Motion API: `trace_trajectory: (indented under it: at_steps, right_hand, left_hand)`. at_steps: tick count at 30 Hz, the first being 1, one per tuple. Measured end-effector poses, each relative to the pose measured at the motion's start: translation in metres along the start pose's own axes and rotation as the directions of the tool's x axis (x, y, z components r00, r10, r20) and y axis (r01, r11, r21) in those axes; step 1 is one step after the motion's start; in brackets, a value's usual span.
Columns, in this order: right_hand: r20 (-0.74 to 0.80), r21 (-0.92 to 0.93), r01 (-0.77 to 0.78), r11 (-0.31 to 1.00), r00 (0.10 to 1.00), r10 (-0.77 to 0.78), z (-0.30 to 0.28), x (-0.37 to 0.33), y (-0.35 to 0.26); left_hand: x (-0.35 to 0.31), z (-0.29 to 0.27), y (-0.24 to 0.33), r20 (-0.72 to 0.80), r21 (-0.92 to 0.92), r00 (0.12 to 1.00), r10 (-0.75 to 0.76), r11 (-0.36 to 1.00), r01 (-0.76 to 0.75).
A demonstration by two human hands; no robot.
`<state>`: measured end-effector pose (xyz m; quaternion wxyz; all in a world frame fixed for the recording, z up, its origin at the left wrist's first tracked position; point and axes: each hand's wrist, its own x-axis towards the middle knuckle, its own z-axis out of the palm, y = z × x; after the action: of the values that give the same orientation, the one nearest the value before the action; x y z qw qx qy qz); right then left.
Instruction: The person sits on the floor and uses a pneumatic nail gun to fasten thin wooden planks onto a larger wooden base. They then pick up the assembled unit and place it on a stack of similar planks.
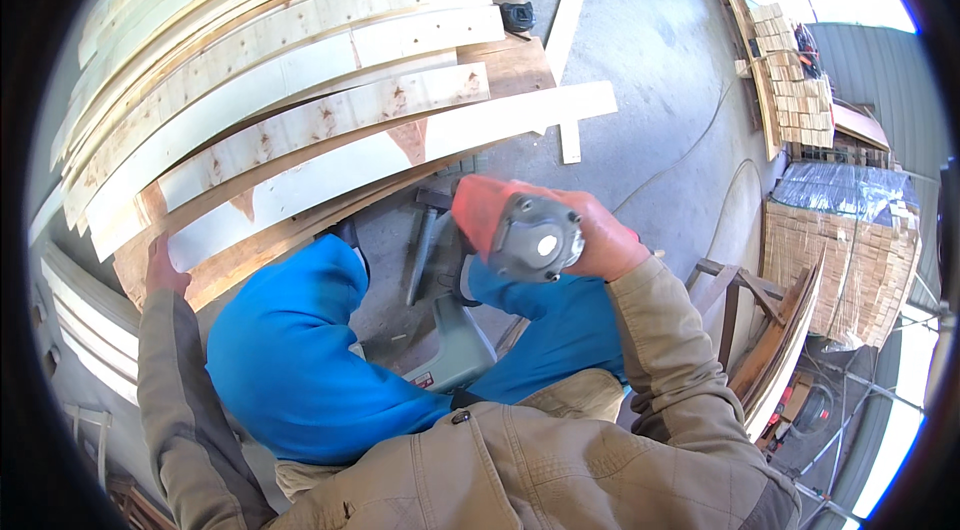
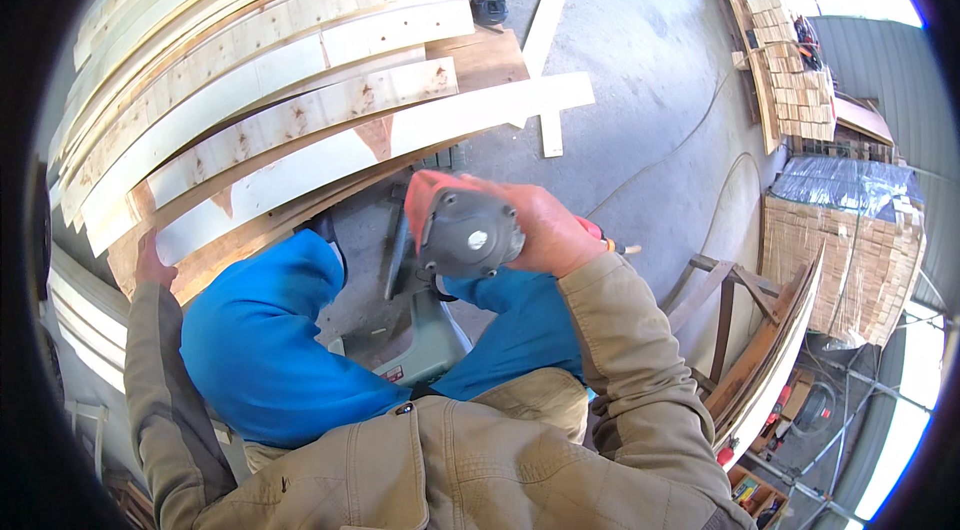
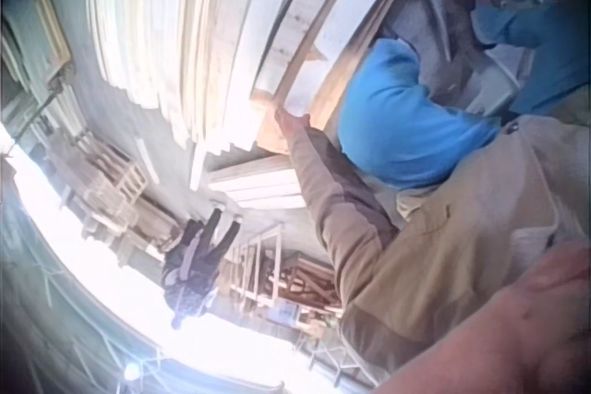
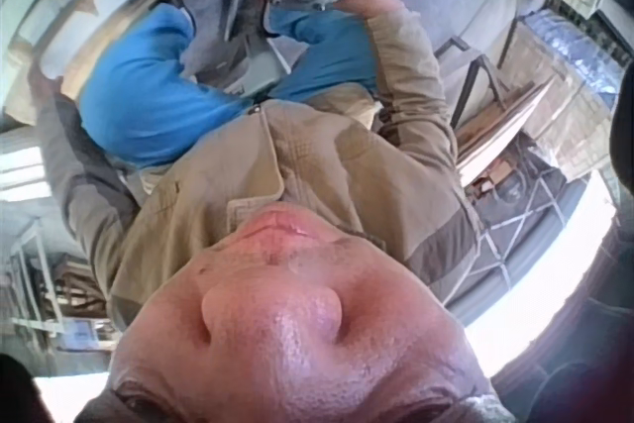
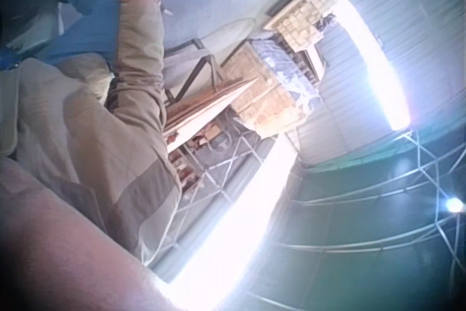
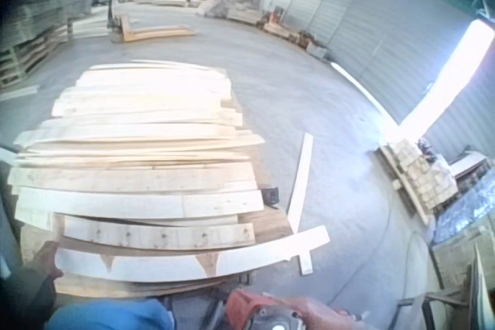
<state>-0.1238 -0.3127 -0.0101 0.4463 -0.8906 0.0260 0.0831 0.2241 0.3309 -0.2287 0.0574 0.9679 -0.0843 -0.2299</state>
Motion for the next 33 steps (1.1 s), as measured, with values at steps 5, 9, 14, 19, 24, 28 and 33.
trace_trajectory:
  at_steps: [5, 9, 14, 19, 24, 28, 33]
  right_hand:
    - [0.131, -0.069, -0.028, 0.997, 0.991, 0.037, 0.006, 0.003, -0.007]
    - [0.184, -0.093, -0.096, 0.991, 0.976, 0.112, 0.006, 0.000, -0.006]
    - [0.125, -0.043, -0.072, 0.996, 0.989, 0.077, 0.005, -0.004, -0.002]
    - [0.135, 0.042, -0.075, 0.996, 0.988, 0.069, 0.009, 0.000, 0.000]
    - [0.167, 0.063, -0.131, 0.989, 0.979, 0.119, 0.010, 0.002, -0.002]
    - [0.165, 0.069, -0.151, 0.986, 0.977, 0.138, 0.009, 0.006, -0.007]
    - [0.150, 0.082, -0.162, 0.983, 0.977, 0.149, 0.012, 0.010, -0.013]
  left_hand:
    - [0.011, 0.014, -0.017, -0.027, 0.062, 0.998, 0.054, 0.997, -0.052]
    - [0.014, 0.020, -0.027, -0.057, 0.073, 0.993, 0.099, 0.993, -0.095]
    - [0.014, 0.023, -0.025, -0.075, 0.036, 0.984, 0.161, 0.987, -0.158]
    - [0.004, 0.008, -0.008, -0.083, 0.097, 0.992, 0.095, 0.992, -0.087]
    - [-0.016, -0.006, 0.031, -0.058, 0.043, 0.996, 0.073, 0.997, -0.071]
    - [-0.022, -0.007, 0.075, -0.033, 0.034, 0.992, 0.123, 0.992, -0.122]
    - [-0.027, -0.006, 0.125, -0.064, 0.029, 0.972, 0.227, 0.974, -0.226]
